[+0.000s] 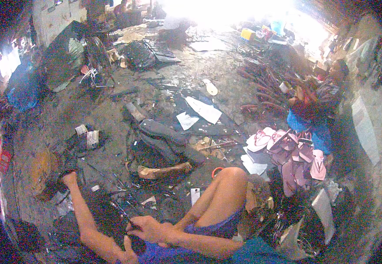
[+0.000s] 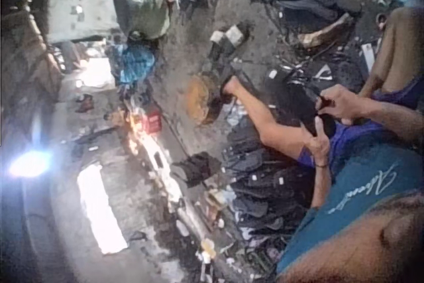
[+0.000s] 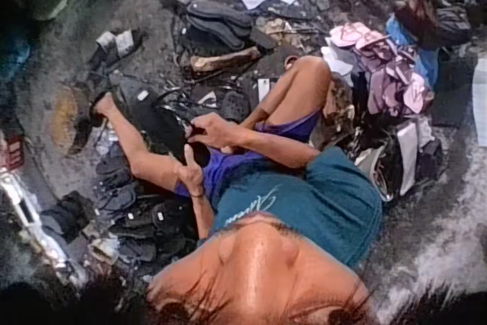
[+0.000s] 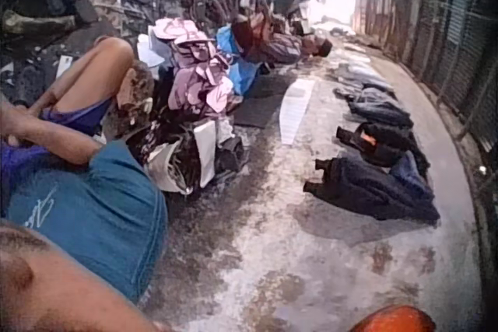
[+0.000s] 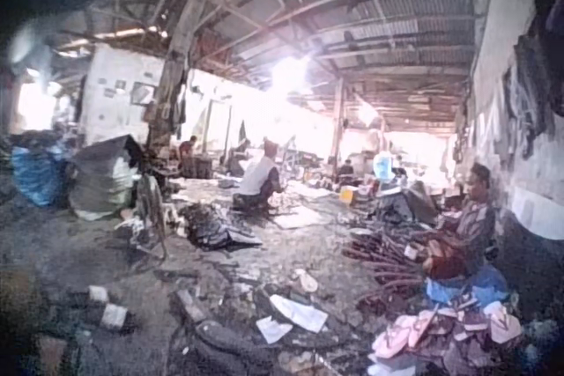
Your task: The person sits on the floor and assembles black flip-flops by threading a strap through the sole and securing it. The person handles multiple sandals, repeatedly threading and adjusting the straps.
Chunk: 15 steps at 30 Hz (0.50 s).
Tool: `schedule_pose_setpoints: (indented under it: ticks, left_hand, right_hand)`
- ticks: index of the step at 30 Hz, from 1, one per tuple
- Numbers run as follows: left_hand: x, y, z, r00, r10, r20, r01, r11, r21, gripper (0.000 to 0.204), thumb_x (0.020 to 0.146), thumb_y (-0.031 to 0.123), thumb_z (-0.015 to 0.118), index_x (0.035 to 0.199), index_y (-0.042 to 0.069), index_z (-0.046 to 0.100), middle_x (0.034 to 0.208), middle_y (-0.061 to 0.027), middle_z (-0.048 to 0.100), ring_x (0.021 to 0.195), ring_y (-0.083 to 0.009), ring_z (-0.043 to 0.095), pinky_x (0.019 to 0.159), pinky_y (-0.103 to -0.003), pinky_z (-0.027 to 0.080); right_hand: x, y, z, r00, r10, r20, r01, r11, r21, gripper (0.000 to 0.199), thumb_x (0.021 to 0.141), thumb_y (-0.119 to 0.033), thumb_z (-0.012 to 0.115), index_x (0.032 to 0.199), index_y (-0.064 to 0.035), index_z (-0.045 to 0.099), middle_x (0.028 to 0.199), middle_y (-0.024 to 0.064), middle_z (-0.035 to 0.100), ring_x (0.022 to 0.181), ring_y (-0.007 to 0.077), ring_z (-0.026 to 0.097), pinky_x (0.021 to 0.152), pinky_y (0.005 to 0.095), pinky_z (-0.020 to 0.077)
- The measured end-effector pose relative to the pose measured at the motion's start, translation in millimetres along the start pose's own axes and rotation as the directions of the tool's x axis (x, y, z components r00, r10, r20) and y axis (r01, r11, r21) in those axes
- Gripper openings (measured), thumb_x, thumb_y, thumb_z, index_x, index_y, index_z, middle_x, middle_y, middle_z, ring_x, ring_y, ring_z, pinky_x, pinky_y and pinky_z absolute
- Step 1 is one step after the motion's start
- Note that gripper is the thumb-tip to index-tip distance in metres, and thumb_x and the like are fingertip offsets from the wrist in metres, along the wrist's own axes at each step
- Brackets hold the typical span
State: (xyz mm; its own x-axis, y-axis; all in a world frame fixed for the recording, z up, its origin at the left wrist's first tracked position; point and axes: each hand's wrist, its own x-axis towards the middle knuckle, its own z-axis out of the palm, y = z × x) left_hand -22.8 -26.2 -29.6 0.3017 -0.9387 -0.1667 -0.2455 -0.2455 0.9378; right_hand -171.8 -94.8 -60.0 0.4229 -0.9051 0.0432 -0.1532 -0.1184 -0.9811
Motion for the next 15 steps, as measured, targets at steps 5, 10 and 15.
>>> schedule_pose_setpoints:
  ticks: [5,10,15]
  left_hand:
    - [-5.7,1.7,0.6,0.999,-0.022,-0.028,0.022,1.0,0.006,0.069,0.095,0.034,0.066,0.135,-0.019,0.043,0.125,-0.0328,0.059,0.115,-0.0397,0.058,0.101,-0.041,0.045]
    - [9.2,-43.0,-4.6,0.97,-0.228,-0.081,0.188,0.92,-0.344,0.054,0.094,0.013,0.059,0.14,-0.008,0.041,0.124,-0.0195,0.058,0.113,-0.027,0.056,0.1,-0.036,0.045]
    - [13.6,-41.2,-16.2,0.902,-0.314,0.297,0.432,0.653,-0.622,0.045,0.092,0.005,0.059,0.135,-0.002,0.046,0.111,-0.0113,0.065,0.094,-0.0212,0.065,0.084,-0.034,0.055]
  right_hand:
    - [0.9,0.4,-8.6,0.98,0.138,0.144,-0.155,0.981,0.116,0.013,0.088,-0.01,0.072,0.099,-0.0037,0.069,0.099,0.0058,0.065,0.09,0.0155,0.062,0.081,0.0297,0.051]
    - [3.0,21.5,-4.7,0.945,0.207,0.252,-0.315,0.777,0.545,0.035,0.092,-0.008,0.066,0.127,-0.006,0.059,0.111,0.0037,0.064,0.095,0.0152,0.062,0.085,0.0314,0.0509]
    - [-10.9,15.1,10.0,0.794,0.463,0.394,-0.595,0.461,0.659,0.015,0.098,-0.013,0.061,0.113,-0.0129,0.058,0.08,-0.0021,0.057,0.063,0.0078,0.054,0.039,0.0233,0.042]
